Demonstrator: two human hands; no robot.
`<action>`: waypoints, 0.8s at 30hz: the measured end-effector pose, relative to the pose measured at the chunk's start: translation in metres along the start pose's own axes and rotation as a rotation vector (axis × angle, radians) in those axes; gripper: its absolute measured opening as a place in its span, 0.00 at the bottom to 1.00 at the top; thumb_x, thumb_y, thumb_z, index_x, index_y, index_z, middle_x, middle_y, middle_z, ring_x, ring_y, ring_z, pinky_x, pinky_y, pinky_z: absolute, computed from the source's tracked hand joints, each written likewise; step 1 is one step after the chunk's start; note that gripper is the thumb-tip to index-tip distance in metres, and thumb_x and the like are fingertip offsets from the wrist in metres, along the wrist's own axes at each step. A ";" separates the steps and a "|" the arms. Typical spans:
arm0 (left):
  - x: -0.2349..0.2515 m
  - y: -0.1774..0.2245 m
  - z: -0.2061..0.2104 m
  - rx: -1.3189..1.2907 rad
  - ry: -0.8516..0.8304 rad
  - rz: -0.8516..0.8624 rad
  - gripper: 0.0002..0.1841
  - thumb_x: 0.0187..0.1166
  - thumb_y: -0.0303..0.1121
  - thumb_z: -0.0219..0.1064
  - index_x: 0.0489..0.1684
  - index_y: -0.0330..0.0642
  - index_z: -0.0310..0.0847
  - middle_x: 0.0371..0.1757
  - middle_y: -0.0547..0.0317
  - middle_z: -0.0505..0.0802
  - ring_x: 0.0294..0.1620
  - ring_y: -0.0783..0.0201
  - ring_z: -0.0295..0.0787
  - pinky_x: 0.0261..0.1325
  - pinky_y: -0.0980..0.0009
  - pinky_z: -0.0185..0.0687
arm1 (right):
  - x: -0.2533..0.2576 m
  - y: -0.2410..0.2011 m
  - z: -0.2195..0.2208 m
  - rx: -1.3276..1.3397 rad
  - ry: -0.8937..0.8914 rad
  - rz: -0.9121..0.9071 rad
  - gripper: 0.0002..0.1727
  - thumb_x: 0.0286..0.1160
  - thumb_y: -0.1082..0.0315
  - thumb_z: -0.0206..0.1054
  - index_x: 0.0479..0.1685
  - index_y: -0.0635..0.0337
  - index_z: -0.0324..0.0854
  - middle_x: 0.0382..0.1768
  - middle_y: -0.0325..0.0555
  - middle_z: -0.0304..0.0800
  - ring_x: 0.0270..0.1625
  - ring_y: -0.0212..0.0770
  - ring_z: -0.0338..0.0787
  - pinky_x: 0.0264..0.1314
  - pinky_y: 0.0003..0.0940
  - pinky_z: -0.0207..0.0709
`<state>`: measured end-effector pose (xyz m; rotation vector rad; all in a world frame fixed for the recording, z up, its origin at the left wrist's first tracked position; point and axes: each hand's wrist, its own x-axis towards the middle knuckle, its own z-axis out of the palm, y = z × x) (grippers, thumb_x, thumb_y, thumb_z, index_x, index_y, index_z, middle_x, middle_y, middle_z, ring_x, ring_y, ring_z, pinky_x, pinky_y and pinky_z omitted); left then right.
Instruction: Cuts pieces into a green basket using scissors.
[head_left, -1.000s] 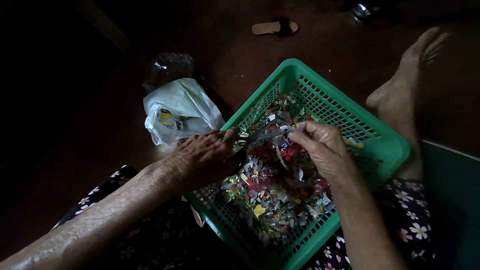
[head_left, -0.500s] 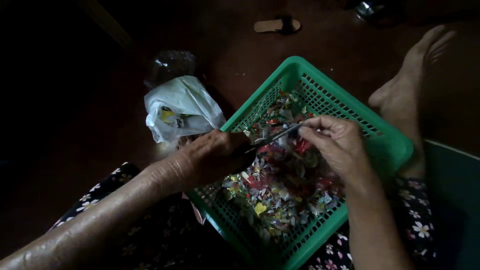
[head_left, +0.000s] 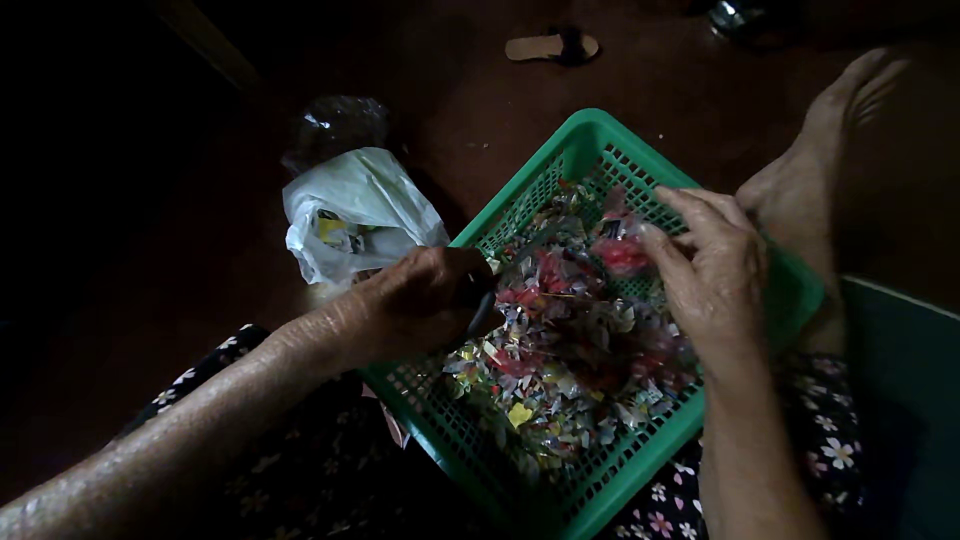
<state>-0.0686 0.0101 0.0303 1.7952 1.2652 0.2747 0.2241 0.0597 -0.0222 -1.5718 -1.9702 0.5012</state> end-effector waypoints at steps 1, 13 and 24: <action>0.000 0.002 0.000 0.076 0.019 -0.020 0.11 0.75 0.39 0.76 0.48 0.46 0.85 0.26 0.68 0.87 0.23 0.78 0.82 0.26 0.81 0.78 | -0.001 -0.002 0.001 -0.001 0.018 0.003 0.19 0.86 0.62 0.65 0.70 0.59 0.83 0.66 0.58 0.83 0.48 0.49 0.90 0.48 0.45 0.85; -0.008 -0.003 0.006 0.615 0.059 -0.069 0.15 0.75 0.44 0.72 0.53 0.48 0.83 0.28 0.60 0.86 0.30 0.55 0.87 0.30 0.53 0.80 | -0.005 -0.017 0.049 -0.067 -0.423 0.139 0.09 0.80 0.68 0.70 0.46 0.67 0.90 0.44 0.62 0.92 0.51 0.61 0.91 0.56 0.61 0.81; -0.004 0.003 0.025 0.846 0.117 -0.017 0.19 0.75 0.34 0.72 0.62 0.36 0.82 0.35 0.51 0.89 0.40 0.46 0.90 0.29 0.56 0.79 | -0.004 -0.017 0.033 0.753 -0.422 0.245 0.05 0.78 0.80 0.66 0.39 0.66 0.88 0.27 0.40 0.90 0.24 0.27 0.86 0.29 0.20 0.82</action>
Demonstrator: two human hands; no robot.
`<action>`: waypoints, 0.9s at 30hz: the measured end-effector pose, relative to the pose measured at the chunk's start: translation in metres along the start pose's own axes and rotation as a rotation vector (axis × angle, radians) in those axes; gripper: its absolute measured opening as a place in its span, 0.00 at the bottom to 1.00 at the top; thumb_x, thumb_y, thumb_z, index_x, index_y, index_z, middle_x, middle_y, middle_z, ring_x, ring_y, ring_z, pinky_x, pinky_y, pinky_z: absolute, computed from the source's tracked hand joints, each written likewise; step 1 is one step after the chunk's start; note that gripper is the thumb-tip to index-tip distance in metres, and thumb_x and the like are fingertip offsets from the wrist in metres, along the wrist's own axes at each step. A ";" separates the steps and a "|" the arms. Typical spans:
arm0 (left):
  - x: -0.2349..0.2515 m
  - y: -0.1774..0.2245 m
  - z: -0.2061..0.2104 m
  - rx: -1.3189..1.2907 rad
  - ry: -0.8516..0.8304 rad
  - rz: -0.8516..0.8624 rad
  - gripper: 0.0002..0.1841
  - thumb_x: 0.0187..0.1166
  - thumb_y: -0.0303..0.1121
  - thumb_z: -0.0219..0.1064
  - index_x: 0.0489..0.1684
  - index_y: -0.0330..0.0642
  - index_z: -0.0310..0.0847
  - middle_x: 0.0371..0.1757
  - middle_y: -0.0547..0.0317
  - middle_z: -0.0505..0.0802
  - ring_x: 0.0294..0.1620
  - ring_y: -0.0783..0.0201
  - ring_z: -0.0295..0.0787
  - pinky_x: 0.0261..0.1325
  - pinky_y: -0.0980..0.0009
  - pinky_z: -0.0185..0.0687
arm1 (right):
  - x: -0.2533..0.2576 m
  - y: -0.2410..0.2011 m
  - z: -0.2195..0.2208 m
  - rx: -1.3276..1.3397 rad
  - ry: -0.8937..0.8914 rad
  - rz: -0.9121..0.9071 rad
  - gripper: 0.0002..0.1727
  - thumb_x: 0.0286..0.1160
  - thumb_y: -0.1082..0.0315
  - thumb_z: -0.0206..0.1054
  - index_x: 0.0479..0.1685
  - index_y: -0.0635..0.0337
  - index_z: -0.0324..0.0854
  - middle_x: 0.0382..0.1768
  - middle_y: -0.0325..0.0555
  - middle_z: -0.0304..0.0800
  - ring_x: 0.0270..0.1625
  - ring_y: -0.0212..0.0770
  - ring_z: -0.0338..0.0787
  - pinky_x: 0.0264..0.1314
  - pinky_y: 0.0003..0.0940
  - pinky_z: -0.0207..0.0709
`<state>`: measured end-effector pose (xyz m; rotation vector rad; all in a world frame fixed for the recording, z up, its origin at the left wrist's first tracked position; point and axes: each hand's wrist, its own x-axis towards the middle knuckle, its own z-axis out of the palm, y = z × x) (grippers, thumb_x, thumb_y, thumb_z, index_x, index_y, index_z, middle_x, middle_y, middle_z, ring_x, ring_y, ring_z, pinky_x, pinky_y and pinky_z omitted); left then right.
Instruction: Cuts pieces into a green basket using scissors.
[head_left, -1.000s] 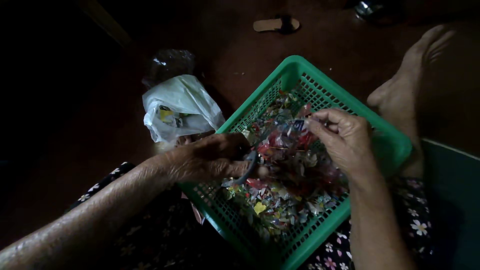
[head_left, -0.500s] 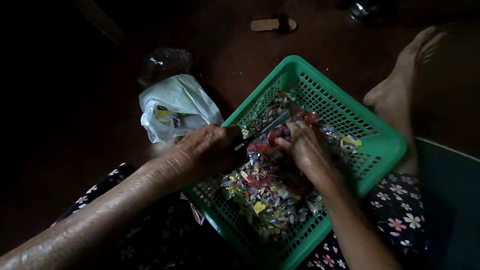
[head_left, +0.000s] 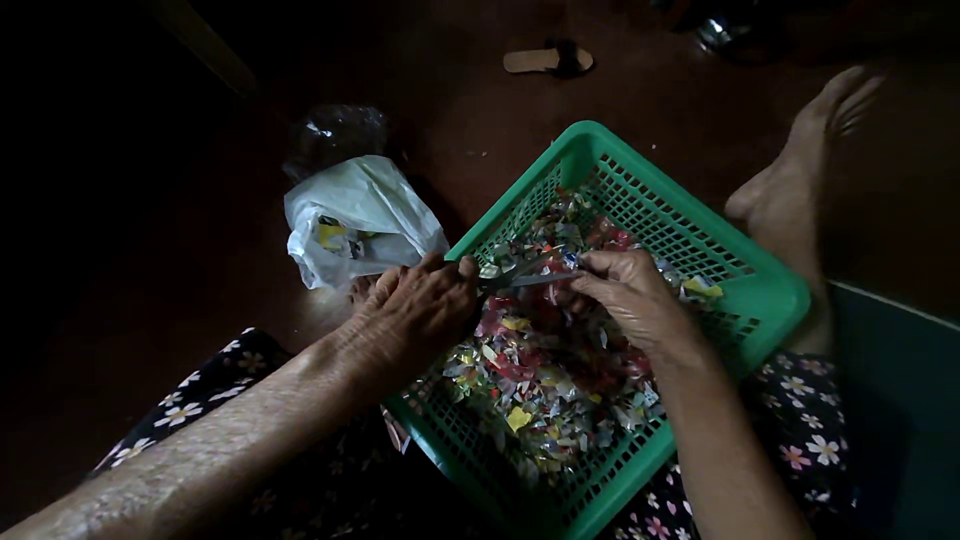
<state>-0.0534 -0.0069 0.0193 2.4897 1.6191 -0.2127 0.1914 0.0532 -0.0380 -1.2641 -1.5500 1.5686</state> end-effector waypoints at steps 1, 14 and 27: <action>0.001 0.001 0.000 -0.008 0.005 0.002 0.18 0.76 0.33 0.71 0.62 0.36 0.82 0.35 0.51 0.89 0.40 0.46 0.90 0.28 0.56 0.78 | -0.001 -0.001 0.000 0.029 -0.005 0.002 0.06 0.77 0.80 0.66 0.38 0.65 0.89 0.27 0.40 0.90 0.25 0.27 0.86 0.30 0.19 0.82; 0.004 0.000 -0.004 -0.082 0.102 0.053 0.08 0.75 0.32 0.71 0.44 0.39 0.83 0.23 0.53 0.84 0.23 0.48 0.87 0.23 0.54 0.78 | -0.006 0.001 -0.003 0.126 0.040 -0.086 0.07 0.76 0.76 0.68 0.32 0.59 0.89 0.22 0.33 0.88 0.22 0.23 0.83 0.27 0.17 0.80; 0.006 0.004 -0.013 -0.101 0.101 0.085 0.05 0.74 0.32 0.71 0.38 0.41 0.84 0.16 0.57 0.81 0.17 0.53 0.83 0.20 0.57 0.75 | -0.007 0.000 0.001 0.175 0.007 -0.076 0.09 0.74 0.80 0.68 0.33 0.58 0.91 0.26 0.31 0.92 0.28 0.20 0.87 0.35 0.15 0.82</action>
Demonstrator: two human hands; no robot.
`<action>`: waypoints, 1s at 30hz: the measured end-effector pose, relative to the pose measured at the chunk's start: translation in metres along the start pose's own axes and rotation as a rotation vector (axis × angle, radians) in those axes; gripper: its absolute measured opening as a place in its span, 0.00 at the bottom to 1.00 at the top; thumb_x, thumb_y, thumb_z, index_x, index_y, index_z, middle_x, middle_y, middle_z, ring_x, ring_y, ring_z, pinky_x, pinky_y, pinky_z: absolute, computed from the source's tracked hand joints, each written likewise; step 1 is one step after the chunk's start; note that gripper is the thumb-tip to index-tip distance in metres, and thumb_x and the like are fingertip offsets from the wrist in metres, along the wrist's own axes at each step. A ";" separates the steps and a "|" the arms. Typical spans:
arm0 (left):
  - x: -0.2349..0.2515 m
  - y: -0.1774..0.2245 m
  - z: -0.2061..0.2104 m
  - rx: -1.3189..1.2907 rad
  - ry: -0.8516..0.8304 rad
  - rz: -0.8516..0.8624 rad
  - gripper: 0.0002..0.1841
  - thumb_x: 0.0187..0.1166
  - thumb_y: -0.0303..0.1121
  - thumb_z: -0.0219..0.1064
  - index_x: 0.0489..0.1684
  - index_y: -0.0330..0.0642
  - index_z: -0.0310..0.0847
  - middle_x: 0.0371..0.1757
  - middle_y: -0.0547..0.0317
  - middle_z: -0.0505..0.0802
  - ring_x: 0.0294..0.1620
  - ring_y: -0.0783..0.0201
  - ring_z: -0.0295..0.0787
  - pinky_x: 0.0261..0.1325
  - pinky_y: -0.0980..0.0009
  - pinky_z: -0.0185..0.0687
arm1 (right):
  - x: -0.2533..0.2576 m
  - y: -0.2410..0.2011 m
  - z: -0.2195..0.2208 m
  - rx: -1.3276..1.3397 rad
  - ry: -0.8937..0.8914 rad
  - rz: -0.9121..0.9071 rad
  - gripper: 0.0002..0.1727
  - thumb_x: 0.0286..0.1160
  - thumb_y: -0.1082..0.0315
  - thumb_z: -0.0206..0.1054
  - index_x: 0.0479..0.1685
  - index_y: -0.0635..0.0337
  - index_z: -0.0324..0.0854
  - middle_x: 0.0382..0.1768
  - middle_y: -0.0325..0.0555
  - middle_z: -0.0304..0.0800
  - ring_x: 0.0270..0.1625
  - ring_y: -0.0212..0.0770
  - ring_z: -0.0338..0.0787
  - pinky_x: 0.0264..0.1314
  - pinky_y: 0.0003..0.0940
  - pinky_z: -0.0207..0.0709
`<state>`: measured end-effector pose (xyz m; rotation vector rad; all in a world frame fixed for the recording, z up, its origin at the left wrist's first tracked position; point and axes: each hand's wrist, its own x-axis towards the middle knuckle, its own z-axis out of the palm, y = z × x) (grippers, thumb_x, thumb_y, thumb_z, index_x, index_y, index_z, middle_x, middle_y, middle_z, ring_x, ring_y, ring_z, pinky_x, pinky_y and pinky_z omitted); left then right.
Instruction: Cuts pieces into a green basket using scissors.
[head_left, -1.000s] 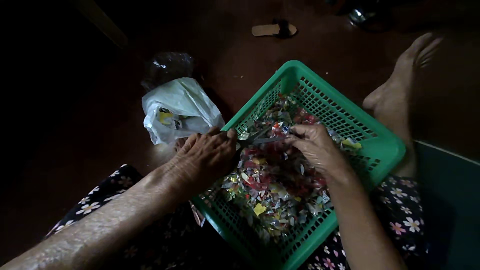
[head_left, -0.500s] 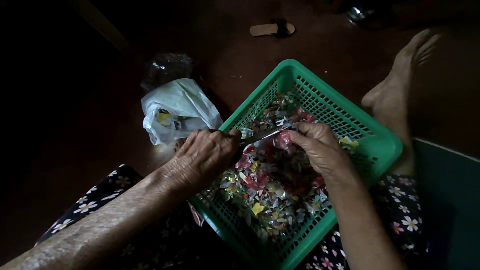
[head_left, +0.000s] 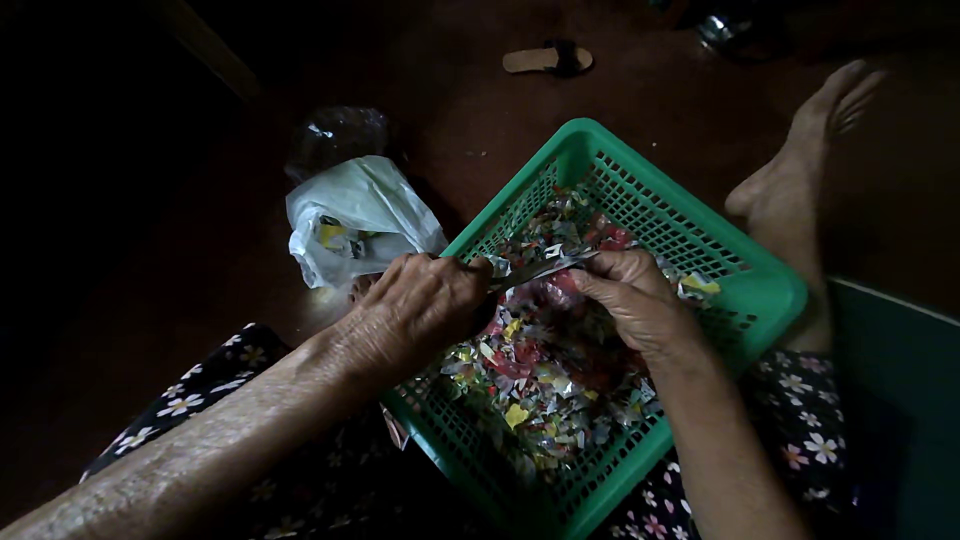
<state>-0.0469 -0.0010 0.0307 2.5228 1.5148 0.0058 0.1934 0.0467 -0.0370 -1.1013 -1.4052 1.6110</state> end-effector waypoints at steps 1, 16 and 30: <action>-0.001 0.000 0.000 -0.001 -0.007 -0.008 0.05 0.73 0.33 0.72 0.37 0.42 0.84 0.16 0.58 0.80 0.16 0.53 0.82 0.19 0.57 0.74 | 0.000 0.000 0.000 -0.003 -0.001 0.003 0.09 0.74 0.80 0.68 0.33 0.58 0.91 0.26 0.31 0.92 0.27 0.20 0.86 0.33 0.15 0.81; 0.003 0.006 -0.009 -0.056 -0.071 -0.048 0.04 0.74 0.35 0.72 0.35 0.46 0.86 0.15 0.59 0.80 0.17 0.54 0.81 0.21 0.56 0.72 | -0.001 -0.008 -0.022 -0.435 0.137 -0.097 0.07 0.80 0.68 0.69 0.35 0.58 0.88 0.22 0.34 0.86 0.18 0.22 0.80 0.21 0.17 0.75; -0.026 -0.013 -0.025 0.078 -0.304 -0.143 0.13 0.76 0.42 0.74 0.52 0.49 0.85 0.34 0.57 0.89 0.37 0.53 0.89 0.36 0.54 0.79 | 0.000 0.017 0.022 -0.997 -0.150 -0.105 0.34 0.67 0.67 0.81 0.76 0.62 0.77 0.68 0.60 0.82 0.55 0.56 0.91 0.56 0.53 0.86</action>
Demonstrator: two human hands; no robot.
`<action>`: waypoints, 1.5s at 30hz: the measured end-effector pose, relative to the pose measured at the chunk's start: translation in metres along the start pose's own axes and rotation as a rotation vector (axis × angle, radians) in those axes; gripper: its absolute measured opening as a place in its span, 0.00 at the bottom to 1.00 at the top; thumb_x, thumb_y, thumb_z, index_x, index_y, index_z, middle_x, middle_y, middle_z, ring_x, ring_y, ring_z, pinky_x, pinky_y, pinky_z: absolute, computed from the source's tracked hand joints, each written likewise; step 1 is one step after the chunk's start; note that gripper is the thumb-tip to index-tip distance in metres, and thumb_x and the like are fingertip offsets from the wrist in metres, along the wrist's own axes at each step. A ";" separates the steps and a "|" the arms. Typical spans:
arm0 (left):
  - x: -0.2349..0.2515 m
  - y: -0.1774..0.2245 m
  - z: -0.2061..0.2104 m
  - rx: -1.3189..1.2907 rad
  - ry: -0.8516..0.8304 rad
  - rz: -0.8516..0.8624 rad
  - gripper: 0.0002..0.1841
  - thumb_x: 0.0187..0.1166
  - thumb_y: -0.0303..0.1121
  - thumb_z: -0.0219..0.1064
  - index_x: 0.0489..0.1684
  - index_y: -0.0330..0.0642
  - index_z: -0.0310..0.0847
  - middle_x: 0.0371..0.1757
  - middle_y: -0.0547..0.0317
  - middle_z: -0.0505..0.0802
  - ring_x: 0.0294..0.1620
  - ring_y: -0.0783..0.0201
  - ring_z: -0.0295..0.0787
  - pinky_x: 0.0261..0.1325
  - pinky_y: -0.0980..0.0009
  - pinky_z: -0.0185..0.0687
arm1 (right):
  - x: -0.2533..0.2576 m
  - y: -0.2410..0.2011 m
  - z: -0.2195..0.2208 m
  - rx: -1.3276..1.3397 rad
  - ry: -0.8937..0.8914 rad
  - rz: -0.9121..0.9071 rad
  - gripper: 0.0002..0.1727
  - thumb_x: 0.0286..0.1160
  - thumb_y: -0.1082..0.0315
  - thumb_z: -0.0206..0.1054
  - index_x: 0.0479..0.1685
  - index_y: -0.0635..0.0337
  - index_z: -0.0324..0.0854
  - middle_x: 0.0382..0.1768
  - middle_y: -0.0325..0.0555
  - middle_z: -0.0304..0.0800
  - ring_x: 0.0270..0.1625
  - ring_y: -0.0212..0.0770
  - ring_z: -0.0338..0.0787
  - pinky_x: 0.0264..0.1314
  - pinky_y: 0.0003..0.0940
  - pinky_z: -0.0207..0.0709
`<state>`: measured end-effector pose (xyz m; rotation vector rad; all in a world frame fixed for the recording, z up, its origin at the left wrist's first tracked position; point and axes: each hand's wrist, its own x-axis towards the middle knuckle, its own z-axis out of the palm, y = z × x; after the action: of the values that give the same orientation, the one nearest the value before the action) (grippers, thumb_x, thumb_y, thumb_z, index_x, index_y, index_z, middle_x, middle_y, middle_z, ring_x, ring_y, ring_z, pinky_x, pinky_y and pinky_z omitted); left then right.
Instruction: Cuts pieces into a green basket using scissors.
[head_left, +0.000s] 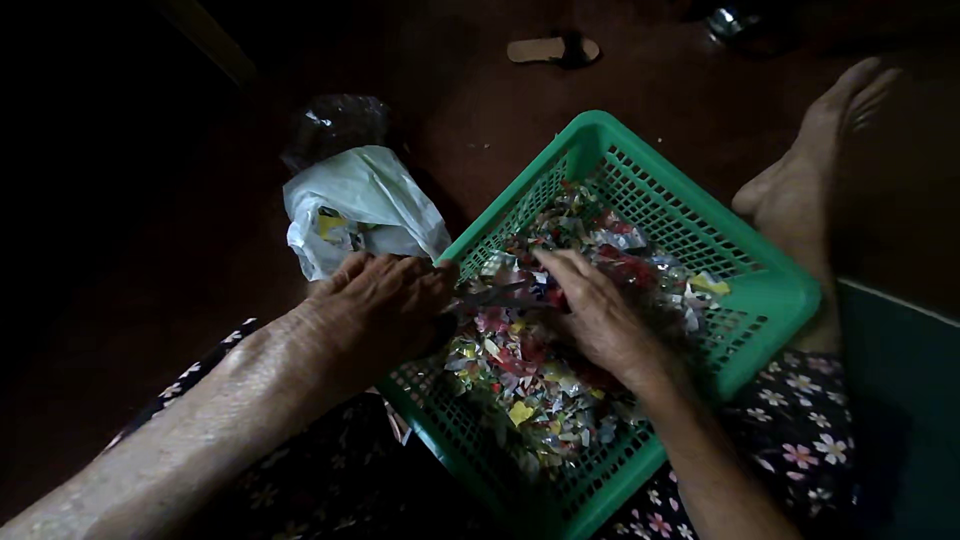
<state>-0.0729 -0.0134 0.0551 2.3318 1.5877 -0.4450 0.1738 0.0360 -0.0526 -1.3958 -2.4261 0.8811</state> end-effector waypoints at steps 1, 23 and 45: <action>-0.001 0.000 0.002 0.010 0.023 0.007 0.14 0.75 0.42 0.75 0.52 0.48 0.85 0.34 0.56 0.88 0.36 0.53 0.88 0.35 0.54 0.78 | -0.001 0.002 0.004 -0.050 -0.077 0.042 0.30 0.70 0.69 0.79 0.74 0.63 0.79 0.65 0.61 0.83 0.59 0.59 0.89 0.60 0.56 0.84; 0.032 0.006 0.016 -0.055 0.376 0.208 0.11 0.77 0.34 0.69 0.49 0.37 0.86 0.26 0.51 0.86 0.26 0.46 0.88 0.23 0.52 0.78 | -0.006 0.007 -0.026 0.915 0.097 0.156 0.15 0.69 0.86 0.61 0.31 0.59 0.90 0.25 0.31 0.90 0.26 0.18 0.83 0.31 0.15 0.79; 0.029 0.008 0.006 -0.111 0.299 0.115 0.05 0.78 0.36 0.67 0.41 0.45 0.84 0.16 0.59 0.79 0.16 0.54 0.80 0.19 0.55 0.71 | -0.008 0.015 -0.036 0.681 0.193 0.046 0.12 0.66 0.85 0.65 0.32 0.57 0.88 0.26 0.31 0.88 0.27 0.18 0.83 0.31 0.15 0.78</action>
<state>-0.0557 0.0061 0.0378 2.4752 1.5444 0.0203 0.2050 0.0492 -0.0323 -1.1948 -1.7071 1.3419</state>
